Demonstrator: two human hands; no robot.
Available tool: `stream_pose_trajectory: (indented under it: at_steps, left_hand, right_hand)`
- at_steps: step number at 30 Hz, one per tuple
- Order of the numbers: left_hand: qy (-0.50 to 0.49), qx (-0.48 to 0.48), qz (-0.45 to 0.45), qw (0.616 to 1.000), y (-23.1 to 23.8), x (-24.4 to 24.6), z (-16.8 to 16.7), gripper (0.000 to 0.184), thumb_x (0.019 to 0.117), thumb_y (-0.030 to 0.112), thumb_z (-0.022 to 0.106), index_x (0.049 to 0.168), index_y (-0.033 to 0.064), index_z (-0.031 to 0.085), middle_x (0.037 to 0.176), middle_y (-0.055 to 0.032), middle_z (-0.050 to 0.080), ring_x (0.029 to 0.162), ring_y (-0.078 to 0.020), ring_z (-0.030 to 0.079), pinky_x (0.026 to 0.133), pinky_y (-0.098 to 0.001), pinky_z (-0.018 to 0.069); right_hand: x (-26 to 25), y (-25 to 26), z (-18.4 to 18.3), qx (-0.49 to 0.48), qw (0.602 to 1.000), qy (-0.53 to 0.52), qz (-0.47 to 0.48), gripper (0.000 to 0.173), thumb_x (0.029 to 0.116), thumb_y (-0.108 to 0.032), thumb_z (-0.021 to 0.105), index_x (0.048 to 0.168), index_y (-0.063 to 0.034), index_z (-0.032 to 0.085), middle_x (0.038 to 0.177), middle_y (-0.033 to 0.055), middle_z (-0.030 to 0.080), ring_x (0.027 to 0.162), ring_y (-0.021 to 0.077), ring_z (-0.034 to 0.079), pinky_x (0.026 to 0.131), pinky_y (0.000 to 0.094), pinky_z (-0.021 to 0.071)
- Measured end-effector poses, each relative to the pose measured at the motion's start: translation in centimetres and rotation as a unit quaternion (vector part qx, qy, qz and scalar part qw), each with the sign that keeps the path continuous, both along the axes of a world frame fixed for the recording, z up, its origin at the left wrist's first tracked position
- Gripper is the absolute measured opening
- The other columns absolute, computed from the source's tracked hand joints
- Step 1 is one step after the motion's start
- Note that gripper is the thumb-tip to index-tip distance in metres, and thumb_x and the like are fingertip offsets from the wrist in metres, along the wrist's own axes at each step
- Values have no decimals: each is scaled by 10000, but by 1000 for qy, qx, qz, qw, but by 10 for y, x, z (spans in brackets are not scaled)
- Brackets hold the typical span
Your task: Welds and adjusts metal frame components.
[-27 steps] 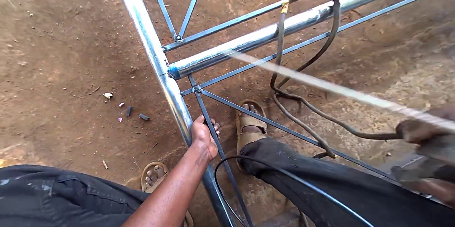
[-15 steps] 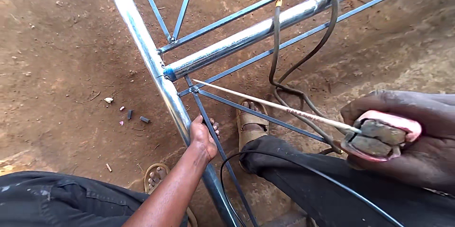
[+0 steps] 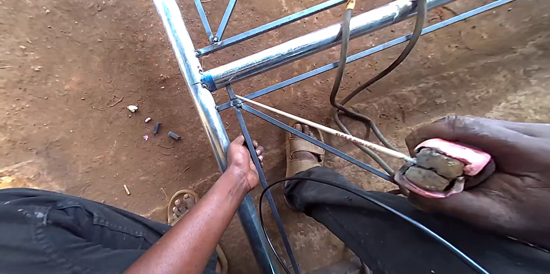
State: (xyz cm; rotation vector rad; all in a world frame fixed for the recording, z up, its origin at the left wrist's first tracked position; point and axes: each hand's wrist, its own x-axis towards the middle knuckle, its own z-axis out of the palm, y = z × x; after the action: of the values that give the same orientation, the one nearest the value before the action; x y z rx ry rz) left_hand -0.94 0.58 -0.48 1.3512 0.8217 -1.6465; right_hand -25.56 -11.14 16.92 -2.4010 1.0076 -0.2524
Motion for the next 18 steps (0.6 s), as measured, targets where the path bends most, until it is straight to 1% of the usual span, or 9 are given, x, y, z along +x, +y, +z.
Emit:
stream_pose_trajectory:
  at_steps: [6,10,12,15,18]
  left_hand:
    - [5,7,0,1000,-1,0,0,489,1078,543,297,802,187,487,669,13,442,546,-143,439,519,-279,404]
    - [2,15,13,1000,-2,0,-4,469,1078,513,313,802,180,494,667,7,457,535,-144,450,505,-283,410]
    - [-3,12,3,1000,-2,-1,1,465,1078,516,306,803,188,489,673,13,447,541,-135,435,513,-272,402]
    - [-13,18,0,1000,-4,-2,3,447,1079,490,311,808,181,488,671,13,446,533,-132,430,504,-266,397]
    - [-12,22,1,1000,-5,-1,3,445,1081,485,316,813,179,495,671,13,447,531,-129,430,498,-261,394]
  right_hand:
    - [-6,-2,-7,19,1000,-21,-4,436,801,-556,711,994,-166,685,810,-59,637,701,36,594,569,286,482]
    - [-7,-4,-8,16,1000,-20,-4,446,801,-556,713,1007,-162,683,819,-59,636,710,25,589,584,274,480]
    - [-6,-7,-6,18,1000,-10,-2,436,797,-549,709,985,-157,674,804,-48,628,693,41,584,572,290,475]
    - [-6,-11,-7,1,1000,4,9,459,818,-573,682,964,-138,663,780,-26,623,666,52,578,553,299,465]
    - [-11,-18,-8,7,1000,-3,17,463,827,-551,695,1016,-130,665,810,-15,642,690,46,593,581,288,492]
